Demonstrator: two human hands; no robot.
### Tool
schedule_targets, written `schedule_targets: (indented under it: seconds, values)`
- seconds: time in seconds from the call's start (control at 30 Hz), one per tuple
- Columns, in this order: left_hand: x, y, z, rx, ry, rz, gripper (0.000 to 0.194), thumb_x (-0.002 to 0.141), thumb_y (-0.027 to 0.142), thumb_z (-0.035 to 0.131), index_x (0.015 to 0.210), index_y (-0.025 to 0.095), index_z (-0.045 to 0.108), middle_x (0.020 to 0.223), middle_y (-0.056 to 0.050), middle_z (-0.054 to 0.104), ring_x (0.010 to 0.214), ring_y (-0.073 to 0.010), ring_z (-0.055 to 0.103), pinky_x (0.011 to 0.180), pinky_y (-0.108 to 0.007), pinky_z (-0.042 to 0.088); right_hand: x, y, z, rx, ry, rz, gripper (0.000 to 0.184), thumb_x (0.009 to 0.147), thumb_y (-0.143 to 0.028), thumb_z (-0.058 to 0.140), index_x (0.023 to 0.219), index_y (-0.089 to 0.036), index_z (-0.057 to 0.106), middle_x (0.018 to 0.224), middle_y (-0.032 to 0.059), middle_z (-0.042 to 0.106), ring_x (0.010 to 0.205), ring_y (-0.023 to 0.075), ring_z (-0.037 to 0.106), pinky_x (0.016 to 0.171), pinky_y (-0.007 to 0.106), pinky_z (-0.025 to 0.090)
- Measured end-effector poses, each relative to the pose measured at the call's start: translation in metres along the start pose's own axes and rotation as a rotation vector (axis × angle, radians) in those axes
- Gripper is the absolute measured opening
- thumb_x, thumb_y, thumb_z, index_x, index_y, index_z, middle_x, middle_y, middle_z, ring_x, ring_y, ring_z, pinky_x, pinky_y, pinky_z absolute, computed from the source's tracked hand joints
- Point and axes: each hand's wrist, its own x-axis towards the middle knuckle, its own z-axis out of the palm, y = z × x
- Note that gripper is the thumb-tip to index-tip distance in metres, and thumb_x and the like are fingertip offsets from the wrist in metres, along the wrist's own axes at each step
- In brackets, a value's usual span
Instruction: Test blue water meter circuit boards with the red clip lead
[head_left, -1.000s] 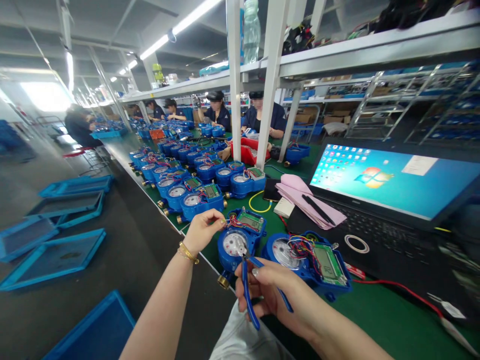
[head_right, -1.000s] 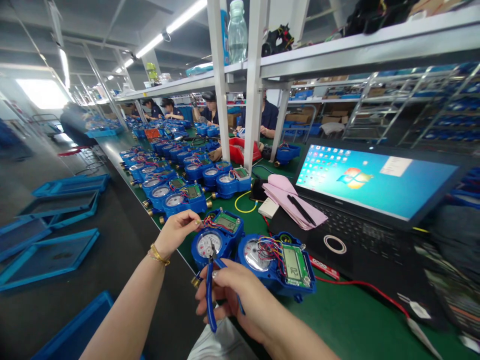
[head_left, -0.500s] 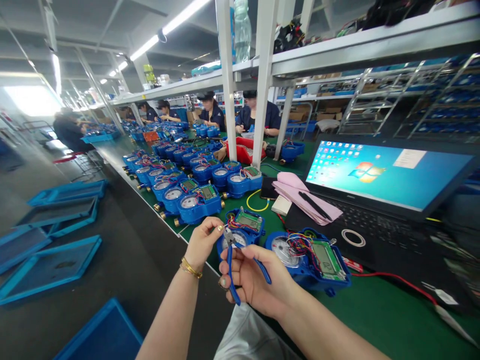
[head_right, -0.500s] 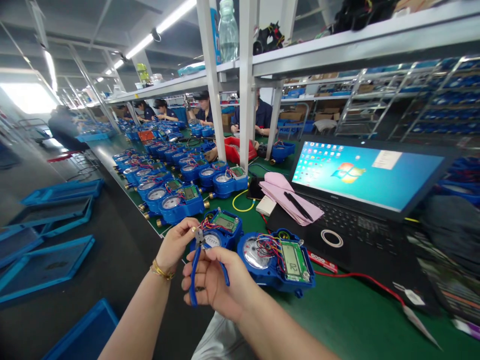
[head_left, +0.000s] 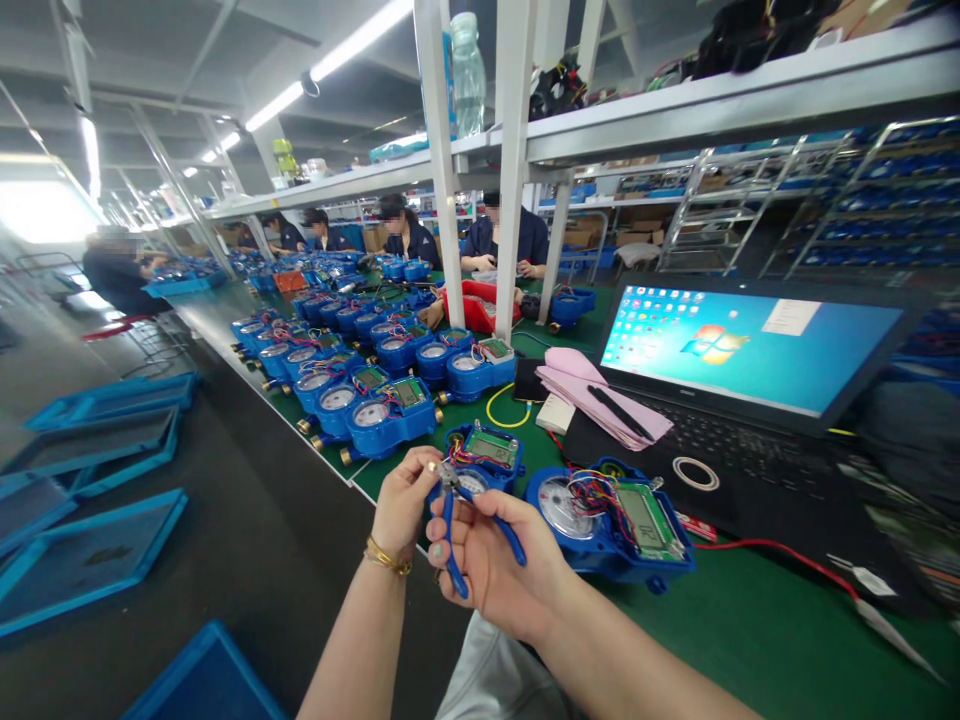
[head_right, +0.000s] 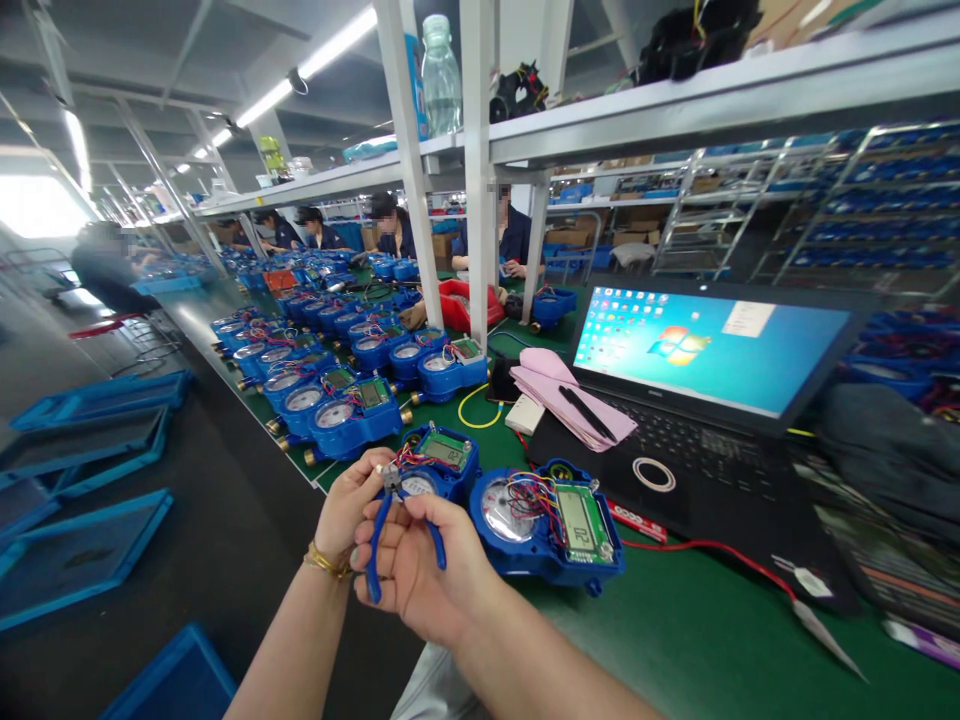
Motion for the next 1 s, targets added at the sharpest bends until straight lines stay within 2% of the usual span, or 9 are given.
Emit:
schedule_targets:
  seconds: [0.3,0.63,0.8,1.0]
  values:
    - [0.003,-0.003,0.000,-0.007,0.019,-0.018,0.031,0.063,0.046,0.068,0.064,0.016,0.061,0.097,-0.005,0.055,0.083,-0.0165,0.050,0.075,-0.026,0.040,0.002,0.001,0.003,0.084,0.046,0.011,0.030,0.071,-0.026,0.045,0.090,-0.007,0.057,0.071,0.0066,0.061,0.058,0.0120,0.057,0.053,0.022,0.047]
    - [-0.001,0.000,0.001,0.016,0.011,0.008,0.031,0.066,0.046,0.066,0.064,0.016,0.058,0.096,-0.006,0.055,0.080,-0.0160,0.050,0.071,-0.026,0.042,0.001,0.001,-0.001,0.045,-0.022,-0.009,0.026,0.068,-0.025,0.057,0.084,-0.005,0.060,0.062,0.0022,0.057,0.049,0.0084,0.052,0.045,0.017,0.042]
    - [0.002,0.001,-0.003,0.046,0.033,0.056,0.037,0.067,0.052,0.064,0.066,0.016,0.058,0.093,-0.006,0.058,0.077,-0.0172,0.054,0.070,-0.028,0.045,-0.010,0.005,0.000,-0.158,-0.178,0.019,0.032,0.069,-0.034,0.059,0.088,-0.008,0.062,0.066,0.0033,0.059,0.050,0.0111,0.054,0.046,0.020,0.045]
    - [0.015,0.020,-0.010,0.161,0.114,0.144,0.042,0.074,0.059,0.057,0.081,0.017,0.060,0.089,-0.005,0.062,0.081,-0.0183,0.058,0.078,-0.031,0.048,-0.047,-0.006,0.022,-0.489,-0.323,-0.017,0.039,0.076,-0.040,0.054,0.098,-0.009,0.062,0.070,0.0100,0.064,0.057,0.0159,0.060,0.058,0.025,0.045]
